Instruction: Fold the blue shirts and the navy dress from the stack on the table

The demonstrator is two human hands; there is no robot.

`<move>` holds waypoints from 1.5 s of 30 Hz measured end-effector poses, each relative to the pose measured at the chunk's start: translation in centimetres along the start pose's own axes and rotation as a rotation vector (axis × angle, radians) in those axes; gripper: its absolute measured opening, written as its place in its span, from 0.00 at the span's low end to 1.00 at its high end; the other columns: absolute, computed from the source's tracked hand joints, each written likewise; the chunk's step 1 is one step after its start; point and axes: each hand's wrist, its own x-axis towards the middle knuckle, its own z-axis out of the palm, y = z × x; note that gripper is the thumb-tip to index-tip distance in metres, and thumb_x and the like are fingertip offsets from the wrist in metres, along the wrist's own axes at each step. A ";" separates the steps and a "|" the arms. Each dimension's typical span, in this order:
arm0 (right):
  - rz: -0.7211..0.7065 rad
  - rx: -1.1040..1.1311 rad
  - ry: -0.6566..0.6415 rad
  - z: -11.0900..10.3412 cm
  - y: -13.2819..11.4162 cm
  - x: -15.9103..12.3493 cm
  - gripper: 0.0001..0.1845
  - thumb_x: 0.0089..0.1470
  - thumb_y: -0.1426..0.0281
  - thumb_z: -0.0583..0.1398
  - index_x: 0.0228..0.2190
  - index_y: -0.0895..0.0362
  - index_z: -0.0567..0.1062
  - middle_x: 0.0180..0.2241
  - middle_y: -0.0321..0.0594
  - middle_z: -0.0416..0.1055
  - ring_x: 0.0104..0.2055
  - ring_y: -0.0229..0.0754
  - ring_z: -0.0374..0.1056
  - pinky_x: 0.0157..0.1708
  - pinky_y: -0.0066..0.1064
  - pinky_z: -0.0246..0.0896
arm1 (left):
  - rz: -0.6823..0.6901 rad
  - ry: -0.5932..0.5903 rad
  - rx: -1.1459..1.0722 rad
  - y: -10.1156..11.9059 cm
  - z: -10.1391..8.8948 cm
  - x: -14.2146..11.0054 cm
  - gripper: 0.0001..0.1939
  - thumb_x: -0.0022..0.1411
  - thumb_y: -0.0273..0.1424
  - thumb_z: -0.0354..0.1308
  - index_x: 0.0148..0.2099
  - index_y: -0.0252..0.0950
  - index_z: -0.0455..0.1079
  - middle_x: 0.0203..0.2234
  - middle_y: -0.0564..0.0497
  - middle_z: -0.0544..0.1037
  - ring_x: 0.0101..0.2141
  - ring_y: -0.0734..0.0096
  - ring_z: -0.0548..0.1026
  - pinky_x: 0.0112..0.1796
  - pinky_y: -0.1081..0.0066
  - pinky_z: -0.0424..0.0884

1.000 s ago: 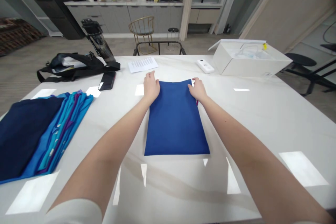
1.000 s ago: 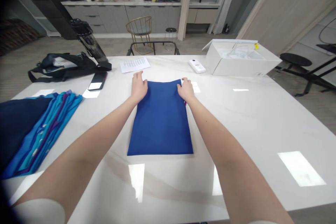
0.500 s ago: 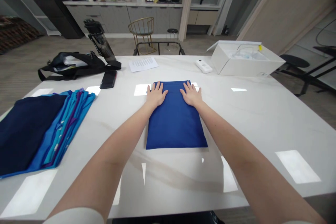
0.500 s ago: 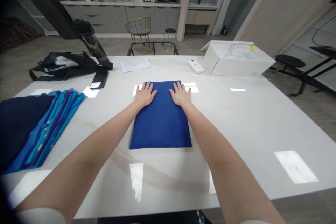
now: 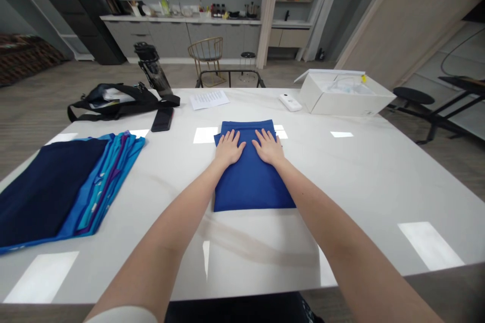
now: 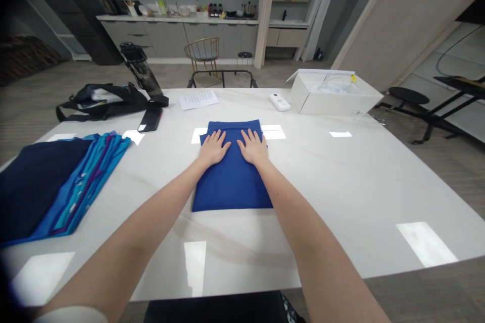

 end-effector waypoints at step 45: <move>-0.250 -0.004 -0.019 -0.2 -4.2 -19.3 0.32 0.72 0.63 0.40 0.72 0.58 0.53 0.74 0.44 0.46 0.76 0.48 0.42 0.73 0.54 0.33 | 0.341 0.046 0.148 5.9 -0.3 -19.9 0.32 0.76 0.36 0.39 0.75 0.24 0.49 0.73 0.39 0.53 0.72 0.60 0.51 0.71 0.56 0.46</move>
